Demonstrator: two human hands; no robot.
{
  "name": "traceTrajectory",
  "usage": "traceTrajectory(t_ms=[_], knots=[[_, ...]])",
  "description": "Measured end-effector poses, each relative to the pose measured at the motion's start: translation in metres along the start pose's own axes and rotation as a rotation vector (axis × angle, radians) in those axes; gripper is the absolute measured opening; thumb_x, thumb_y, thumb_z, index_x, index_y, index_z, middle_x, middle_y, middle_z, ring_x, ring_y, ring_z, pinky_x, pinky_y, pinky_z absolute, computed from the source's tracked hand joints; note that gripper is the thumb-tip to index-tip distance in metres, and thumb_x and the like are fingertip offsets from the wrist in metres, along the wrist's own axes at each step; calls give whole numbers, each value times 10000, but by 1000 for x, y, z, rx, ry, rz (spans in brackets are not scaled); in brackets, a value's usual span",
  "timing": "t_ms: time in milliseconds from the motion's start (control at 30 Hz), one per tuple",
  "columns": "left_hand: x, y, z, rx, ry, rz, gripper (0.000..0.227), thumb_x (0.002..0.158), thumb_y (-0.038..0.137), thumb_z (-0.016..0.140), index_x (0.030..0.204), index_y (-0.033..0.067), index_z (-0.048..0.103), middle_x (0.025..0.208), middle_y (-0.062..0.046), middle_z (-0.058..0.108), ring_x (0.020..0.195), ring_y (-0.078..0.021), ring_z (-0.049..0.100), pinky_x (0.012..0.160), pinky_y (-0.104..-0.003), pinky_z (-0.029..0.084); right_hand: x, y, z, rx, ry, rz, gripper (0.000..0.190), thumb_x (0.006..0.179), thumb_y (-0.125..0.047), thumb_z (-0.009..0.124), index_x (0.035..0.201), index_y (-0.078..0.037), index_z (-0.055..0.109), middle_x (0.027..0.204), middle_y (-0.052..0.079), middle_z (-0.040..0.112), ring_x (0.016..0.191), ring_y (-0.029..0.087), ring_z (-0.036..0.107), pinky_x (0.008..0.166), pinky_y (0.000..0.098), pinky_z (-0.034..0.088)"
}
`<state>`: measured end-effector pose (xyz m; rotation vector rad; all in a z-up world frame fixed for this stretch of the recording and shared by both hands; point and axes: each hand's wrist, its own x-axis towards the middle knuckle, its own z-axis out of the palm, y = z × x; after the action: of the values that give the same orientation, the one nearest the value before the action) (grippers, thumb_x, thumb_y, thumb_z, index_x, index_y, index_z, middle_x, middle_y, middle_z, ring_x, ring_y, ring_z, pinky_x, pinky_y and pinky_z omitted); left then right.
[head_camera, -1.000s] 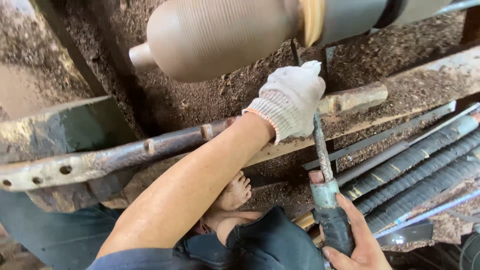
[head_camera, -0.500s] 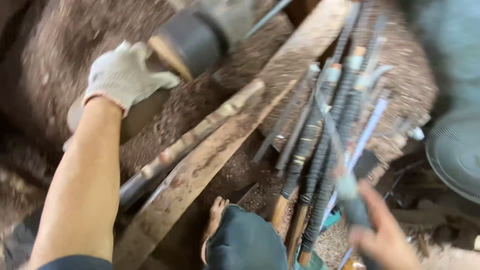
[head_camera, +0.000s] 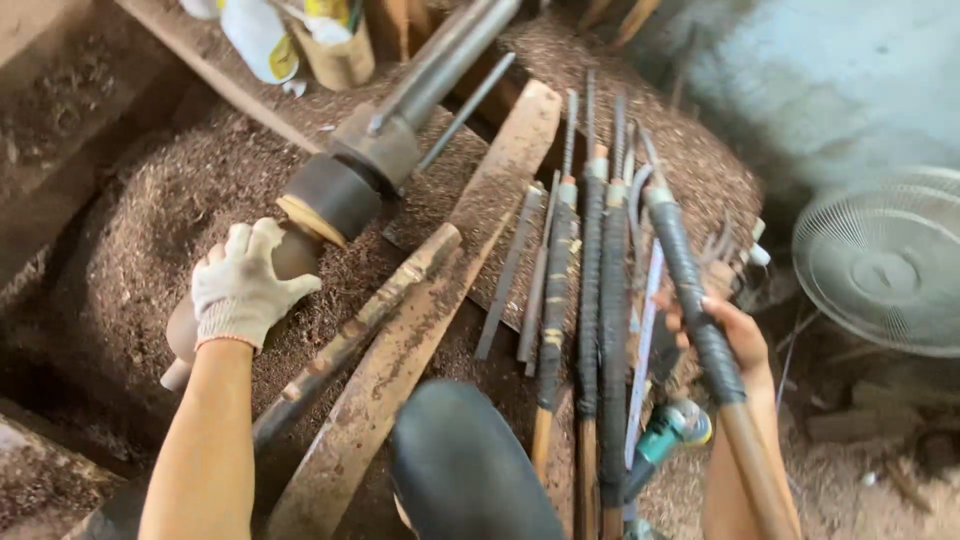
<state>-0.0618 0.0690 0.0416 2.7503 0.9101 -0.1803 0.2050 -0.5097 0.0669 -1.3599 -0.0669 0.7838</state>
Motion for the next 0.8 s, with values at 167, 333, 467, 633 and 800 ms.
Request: traceTrajectory(t_ms=[167,333,467,633,800], knots=[[-46,-15,5,64,96,-90,917,630,600,870,1381,200,528,1308,-110,589,1170,-325,623,986,-473,496,-31,9,-20,102,-11,95,758,913,-119,637,1606,-69,336,1102,242,648,713,185,673,528,272,597],[-111,-71,33,-71,143,-201,955,623,577,854,1418,172,512,1392,-143,562,1216,-393,612,968,-525,520,-71,-27,46,23,-32,-35,765,887,-66,631,1576,1,304,1115,218,623,809,224,706,647,288,612],[-172,-87,20,-186,-56,-442,919,740,622,810,1464,151,498,1431,-203,579,1210,-457,619,965,-550,519,-109,20,70,-532,251,193,981,709,37,639,1599,-190,295,1130,214,661,799,308,657,653,412,577],[-236,-103,46,-248,-20,-418,919,749,653,784,1489,166,541,1379,-195,647,1201,-413,649,1013,-506,505,-73,153,-4,-1272,425,-55,882,749,-98,712,1560,-131,367,1219,313,605,1076,463,602,937,506,500],[-267,-96,68,-102,192,-193,823,759,631,794,1390,123,652,1334,-156,691,1147,-358,682,955,-478,539,-83,189,28,-1584,566,-526,804,667,-99,698,1436,-61,467,1295,368,550,1153,513,525,1005,515,438]])
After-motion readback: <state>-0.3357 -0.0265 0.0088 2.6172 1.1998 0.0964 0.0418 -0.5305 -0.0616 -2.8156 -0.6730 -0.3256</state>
